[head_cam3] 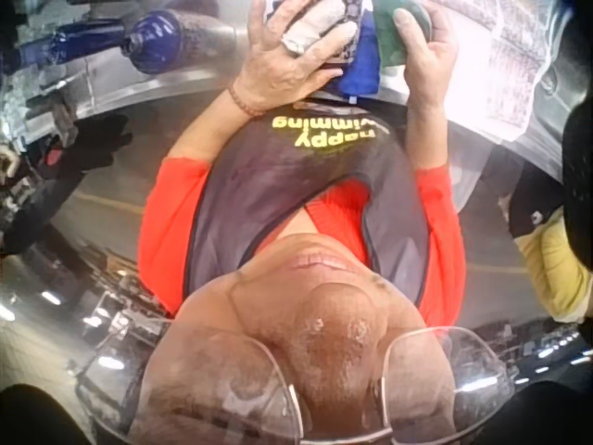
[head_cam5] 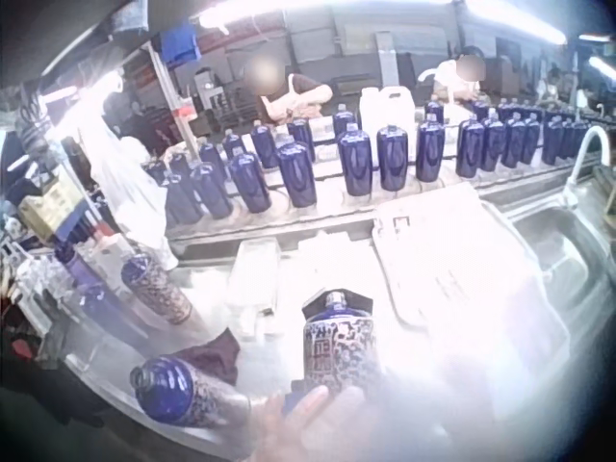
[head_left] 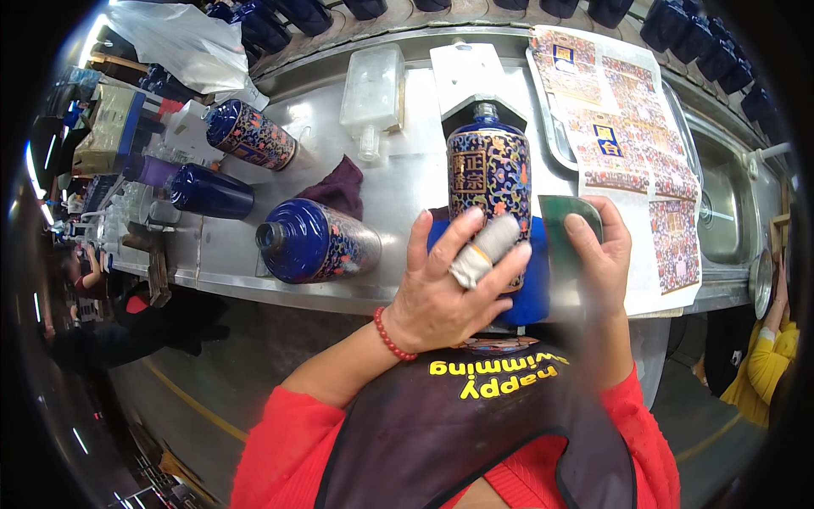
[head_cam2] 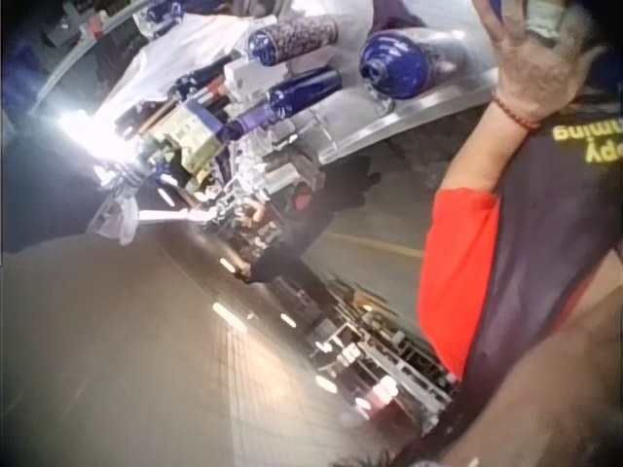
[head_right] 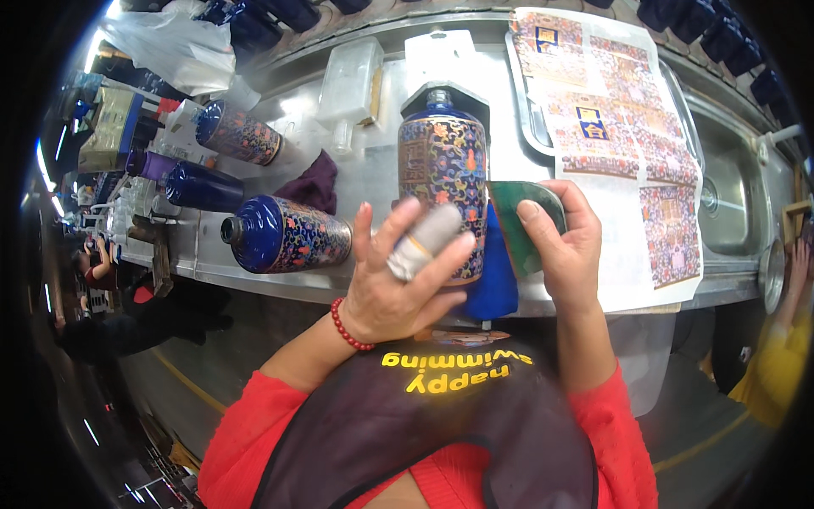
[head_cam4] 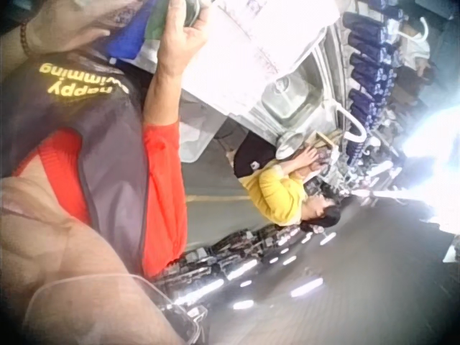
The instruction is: The person applies a decorative sticker to a blue bottle, smooths it with a green squeegee, and then places the finished bottle on a nearby rack. The person then picks up another blue bottle and repeats the process.
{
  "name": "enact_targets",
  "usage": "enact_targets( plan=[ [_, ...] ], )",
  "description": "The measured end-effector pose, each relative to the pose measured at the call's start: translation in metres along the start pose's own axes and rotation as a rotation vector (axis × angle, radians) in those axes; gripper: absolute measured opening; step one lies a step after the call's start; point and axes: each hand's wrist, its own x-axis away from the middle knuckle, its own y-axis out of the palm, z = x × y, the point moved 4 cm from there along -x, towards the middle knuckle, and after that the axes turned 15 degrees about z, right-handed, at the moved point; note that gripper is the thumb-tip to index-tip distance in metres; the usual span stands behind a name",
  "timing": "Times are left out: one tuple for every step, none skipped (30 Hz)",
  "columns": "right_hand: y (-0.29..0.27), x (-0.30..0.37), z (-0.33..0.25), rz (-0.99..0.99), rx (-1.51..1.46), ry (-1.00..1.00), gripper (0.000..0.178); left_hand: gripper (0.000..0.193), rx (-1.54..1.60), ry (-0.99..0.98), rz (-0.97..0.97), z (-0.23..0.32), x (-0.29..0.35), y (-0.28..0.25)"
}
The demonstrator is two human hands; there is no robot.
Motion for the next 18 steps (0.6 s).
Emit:
enact_targets(
  plan=[
    [0.001, 0.002, -0.001, -0.002, -0.009, 0.001, 0.019, 0.080, 0.002, -0.084, -0.012, -0.003, 0.001, 0.004],
    [0.003, 0.003, -0.002, -0.003, -0.020, 0.000, 0.019, 0.085, -0.013, -0.169, -0.049, -0.008, 0.002, 0.010],
    [0.006, 0.004, -0.003, -0.006, -0.014, -0.017, 0.019, 0.094, -0.035, -0.122, -0.049, -0.011, 0.003, 0.012],
    [0.011, 0.005, -0.005, -0.061, 0.009, -0.034, 0.018, 0.095, 0.011, -0.098, 0.015, -0.011, 0.005, 0.012],
    [0.016, 0.004, -0.006, -0.117, 0.030, -0.052, 0.018, 0.097, 0.055, -0.125, 0.046, -0.015, 0.008, 0.014],
    [0.020, 0.004, -0.009, -0.175, 0.051, -0.069, 0.017, 0.099, 0.094, -0.155, 0.069, -0.018, 0.012, 0.016],
    [0.026, 0.002, -0.015, -0.222, 0.160, -0.250, 0.017, 0.106, 0.122, -0.141, 0.088, -0.020, 0.016, 0.016],
    [0.024, -0.002, -0.016, -0.131, 0.193, -0.254, 0.018, 0.107, 0.181, -0.181, 0.093, -0.023, 0.022, 0.017],
    [0.022, -0.006, -0.017, -0.042, 0.226, -0.257, 0.018, 0.108, 0.234, -0.220, 0.095, -0.026, 0.027, 0.018],
    [0.017, -0.011, -0.015, 0.090, 0.300, -0.201, 0.019, 0.109, 0.286, -0.262, 0.104, -0.029, 0.032, 0.019],
    [0.014, -0.012, -0.014, 0.113, 0.250, -0.163, 0.019, 0.110, 0.390, -0.363, 0.029, -0.032, 0.038, 0.022],
    [0.017, -0.011, -0.015, -0.022, 0.197, -0.208, 0.018, 0.111, 0.346, -0.372, -0.014, -0.033, 0.042, 0.023],
    [0.017, -0.008, -0.015, -0.085, 0.158, -0.222, 0.018, 0.110, 0.293, -0.324, -0.018, -0.033, 0.041, 0.022],
    [0.016, -0.006, -0.014, -0.142, 0.116, -0.238, 0.018, 0.110, 0.242, -0.270, -0.023, -0.034, 0.039, 0.019],
    [0.014, -0.005, -0.011, -0.178, 0.053, -0.131, 0.017, 0.109, 0.248, -0.244, 0.092, -0.032, 0.032, 0.016],
    [0.008, -0.005, -0.009, -0.099, 0.026, -0.110, 0.017, 0.108, 0.211, -0.215, 0.072, -0.033, 0.025, 0.013],
    [0.003, -0.005, -0.007, -0.053, 0.007, -0.084, 0.017, 0.108, 0.170, -0.176, 0.040, -0.034, 0.017, 0.011],
    [-0.001, -0.006, -0.005, -0.008, -0.009, -0.058, 0.017, 0.107, 0.139, -0.132, 0.022, -0.034, 0.007, 0.009]
  ],
)
